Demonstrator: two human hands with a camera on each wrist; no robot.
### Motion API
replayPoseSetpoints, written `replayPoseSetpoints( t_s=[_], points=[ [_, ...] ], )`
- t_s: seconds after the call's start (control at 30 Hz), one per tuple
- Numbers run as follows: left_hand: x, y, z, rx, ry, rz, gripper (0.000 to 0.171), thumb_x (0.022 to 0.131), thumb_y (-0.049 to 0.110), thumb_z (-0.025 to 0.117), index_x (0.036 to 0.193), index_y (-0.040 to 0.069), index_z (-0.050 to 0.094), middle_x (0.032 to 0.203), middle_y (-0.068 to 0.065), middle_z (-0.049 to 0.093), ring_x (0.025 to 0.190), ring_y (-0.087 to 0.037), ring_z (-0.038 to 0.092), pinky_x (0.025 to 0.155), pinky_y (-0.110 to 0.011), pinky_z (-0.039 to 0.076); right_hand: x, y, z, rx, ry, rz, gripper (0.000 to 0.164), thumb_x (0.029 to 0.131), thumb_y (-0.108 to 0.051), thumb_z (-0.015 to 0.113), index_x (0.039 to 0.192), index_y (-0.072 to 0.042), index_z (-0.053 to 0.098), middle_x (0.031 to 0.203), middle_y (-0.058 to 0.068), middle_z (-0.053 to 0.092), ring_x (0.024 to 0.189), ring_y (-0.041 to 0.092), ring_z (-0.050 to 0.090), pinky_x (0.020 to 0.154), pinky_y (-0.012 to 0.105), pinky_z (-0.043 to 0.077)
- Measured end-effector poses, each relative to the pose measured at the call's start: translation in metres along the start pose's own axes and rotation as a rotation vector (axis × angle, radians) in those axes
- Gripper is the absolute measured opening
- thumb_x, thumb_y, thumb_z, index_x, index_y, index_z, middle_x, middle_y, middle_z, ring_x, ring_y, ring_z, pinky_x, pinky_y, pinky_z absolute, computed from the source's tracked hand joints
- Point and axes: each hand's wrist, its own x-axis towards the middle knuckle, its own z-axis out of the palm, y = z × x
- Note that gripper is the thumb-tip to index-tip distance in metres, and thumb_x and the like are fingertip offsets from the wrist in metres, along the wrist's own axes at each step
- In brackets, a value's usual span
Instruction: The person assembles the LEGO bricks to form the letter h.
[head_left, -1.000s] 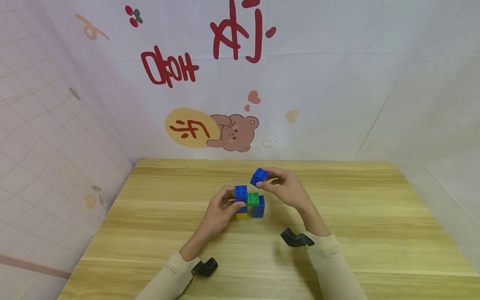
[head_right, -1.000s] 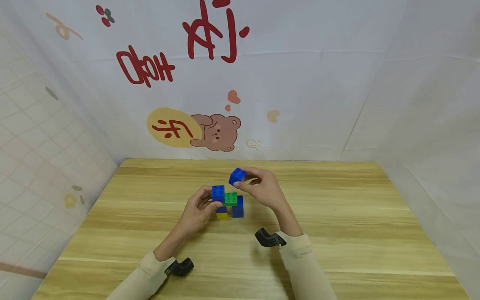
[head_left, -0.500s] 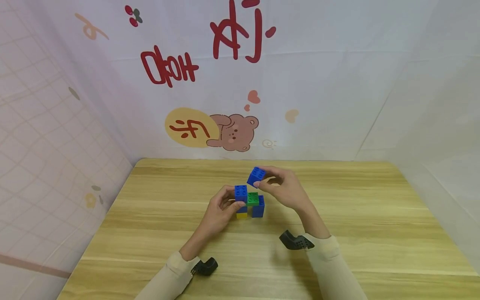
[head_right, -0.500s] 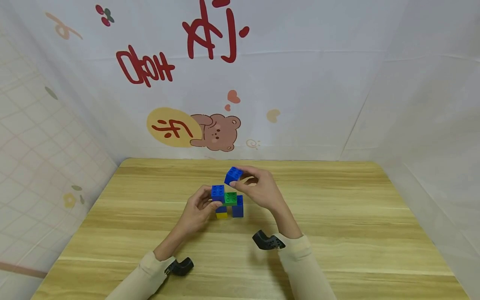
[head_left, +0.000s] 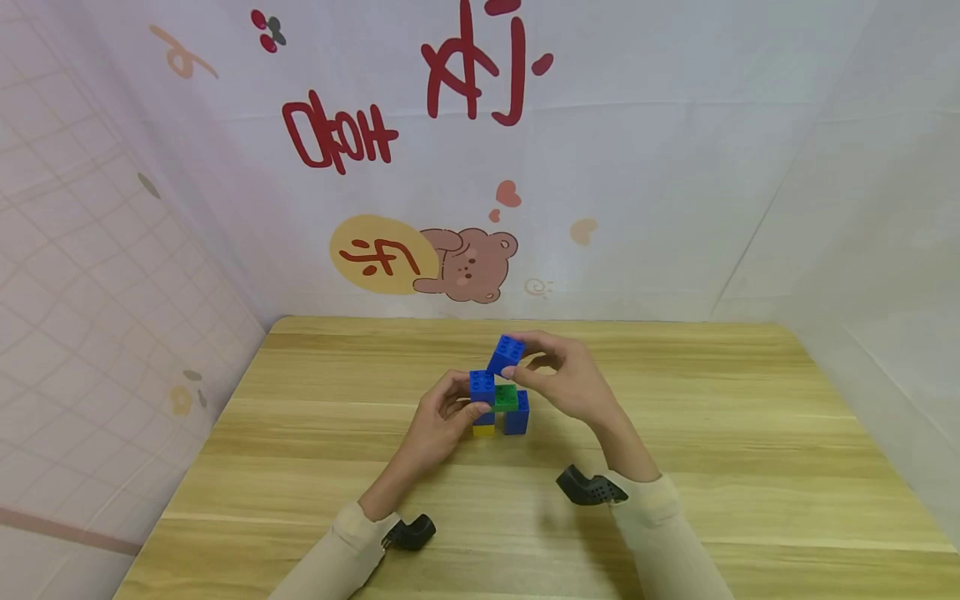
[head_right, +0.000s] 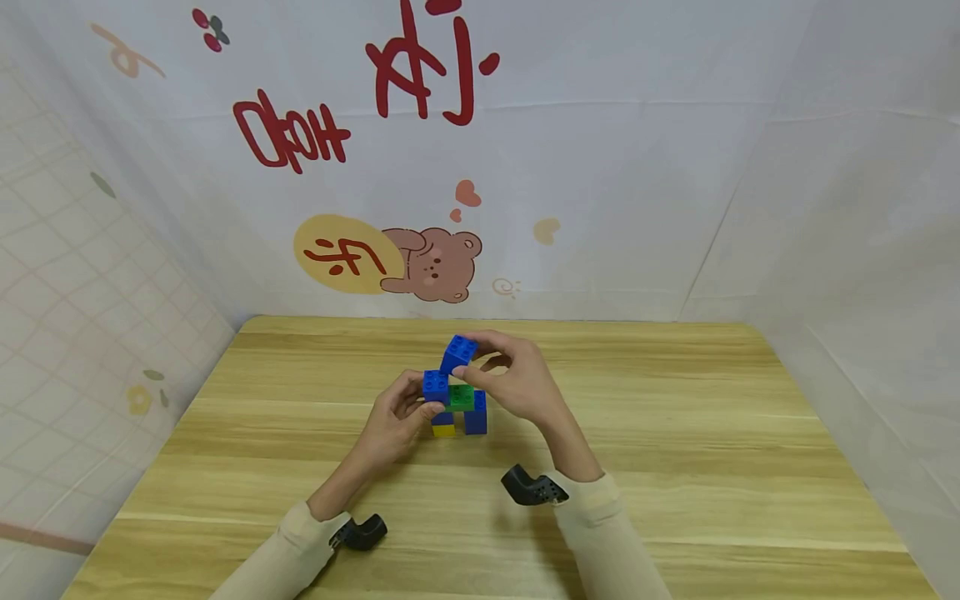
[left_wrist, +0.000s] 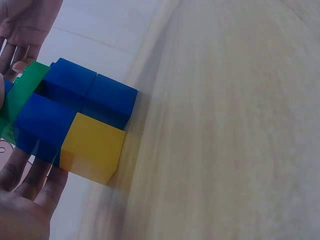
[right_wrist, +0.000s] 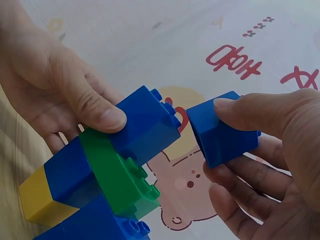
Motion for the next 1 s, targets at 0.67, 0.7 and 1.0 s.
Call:
replayPoseSetpoints(
  t_s=[0.67, 0.7, 1.0],
  points=[
    [0.000, 0.000, 0.000, -0.017, -0.010, 0.024, 0.029, 0.099, 0.020, 0.069, 0.127, 0.018, 0.059, 0.123, -0.008, 0.068, 0.118, -0.027, 0.063, 0.105, -0.029, 0.054, -0.001, -0.007, 0.015, -0.015, -0.037, -0.083, 0.041, 0.094, -0.018, 0.076, 0.134, -0.017, 0.068, 0.126, 0.003, 0.071, 0.108, 0.027, 0.066, 0.090, 0.034, 0.060],
    [0.000, -0.001, 0.000, -0.015, -0.009, 0.022, 0.029, 0.099, 0.020, 0.069, 0.126, 0.018, 0.059, 0.122, -0.008, 0.068, 0.118, -0.027, 0.063, 0.105, -0.029, 0.054, -0.001, -0.008, 0.016, -0.019, -0.037, -0.083, 0.041, 0.094, -0.018, 0.076, 0.134, -0.018, 0.067, 0.127, 0.002, 0.071, 0.108, 0.026, 0.066, 0.090, 0.032, 0.060],
    [0.000, 0.000, 0.000, -0.023, -0.010, 0.025, 0.029, 0.099, 0.017, 0.069, 0.126, 0.017, 0.058, 0.122, -0.010, 0.068, 0.118, -0.028, 0.064, 0.104, -0.027, 0.054, -0.002, -0.011, 0.022, -0.020, -0.051, -0.118, 0.043, 0.095, -0.020, 0.076, 0.136, -0.023, 0.066, 0.126, 0.000, 0.072, 0.111, 0.017, 0.066, 0.088, 0.029, 0.059]
  ],
)
